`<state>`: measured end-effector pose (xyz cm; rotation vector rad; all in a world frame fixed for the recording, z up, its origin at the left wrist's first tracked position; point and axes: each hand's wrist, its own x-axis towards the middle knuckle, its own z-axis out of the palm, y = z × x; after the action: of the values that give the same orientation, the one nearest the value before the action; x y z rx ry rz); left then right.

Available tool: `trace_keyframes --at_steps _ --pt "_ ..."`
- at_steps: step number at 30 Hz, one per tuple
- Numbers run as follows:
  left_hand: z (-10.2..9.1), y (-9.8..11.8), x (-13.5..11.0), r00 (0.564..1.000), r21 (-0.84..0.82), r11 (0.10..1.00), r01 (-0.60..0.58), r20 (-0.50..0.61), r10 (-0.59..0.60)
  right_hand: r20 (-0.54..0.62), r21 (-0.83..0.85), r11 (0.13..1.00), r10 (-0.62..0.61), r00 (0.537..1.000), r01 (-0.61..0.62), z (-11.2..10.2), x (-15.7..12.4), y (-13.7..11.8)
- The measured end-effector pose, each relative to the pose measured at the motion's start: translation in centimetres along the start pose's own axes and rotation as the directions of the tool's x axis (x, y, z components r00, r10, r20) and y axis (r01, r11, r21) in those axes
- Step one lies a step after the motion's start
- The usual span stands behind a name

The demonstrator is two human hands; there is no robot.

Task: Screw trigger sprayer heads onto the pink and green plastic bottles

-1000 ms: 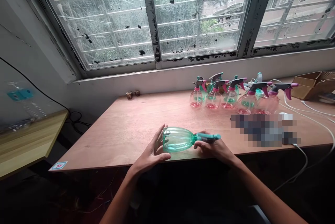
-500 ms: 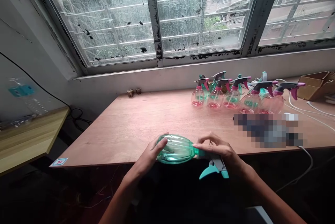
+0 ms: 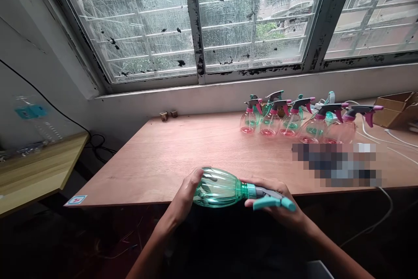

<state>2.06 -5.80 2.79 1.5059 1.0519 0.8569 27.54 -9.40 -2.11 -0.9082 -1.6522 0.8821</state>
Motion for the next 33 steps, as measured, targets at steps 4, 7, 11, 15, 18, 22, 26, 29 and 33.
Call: trace_keyframes --at_steps 4,7,11,15,18,22,26,29,33 --pt "-0.1 -0.1 -0.4 0.980 0.131 0.972 -0.194 0.068 0.186 -0.117 0.200 0.960 0.221 0.968 -0.195 0.3 0.4 0.4" --pt "0.1 0.0 -0.8 0.917 0.244 0.887 -0.393 0.175 0.358 -0.028 0.390 0.867 0.347 0.937 -0.309 0.1 0.7 0.9" --pt "0.5 0.4 -1.6 0.818 0.357 0.738 -0.573 0.302 0.489 0.077 0.596 0.687 0.467 0.881 -0.416 0.3 0.8 1.5" --pt "0.3 0.5 -2.0 0.854 0.346 0.781 -0.519 0.250 0.457 -0.030 0.512 0.812 0.344 0.939 -0.281 0.5 0.6 1.0" --pt "-0.4 0.4 -1.7 0.924 0.208 0.904 -0.374 0.172 0.343 -0.139 0.236 0.958 0.197 0.970 -0.161 0.2 0.1 0.4" --pt "-1.1 0.4 -1.2 0.973 0.157 0.969 -0.192 0.162 0.166 -0.173 -0.114 0.993 -0.005 0.985 -0.015 -0.3 -0.4 0.0" --pt "-1.3 0.6 -1.2 0.942 0.285 0.900 -0.331 0.149 0.300 -0.028 0.172 0.964 0.211 0.977 -0.203 0.4 0.0 0.2" --pt "-1.2 0.6 -1.6 0.883 0.381 0.797 -0.469 0.197 0.426 0.153 0.477 0.771 0.401 0.903 -0.423 1.4 0.5 0.7" --pt "-1.0 0.8 -2.2 0.813 0.378 0.720 -0.582 0.269 0.516 0.199 0.622 0.655 0.399 0.895 -0.430 2.0 0.6 1.1"
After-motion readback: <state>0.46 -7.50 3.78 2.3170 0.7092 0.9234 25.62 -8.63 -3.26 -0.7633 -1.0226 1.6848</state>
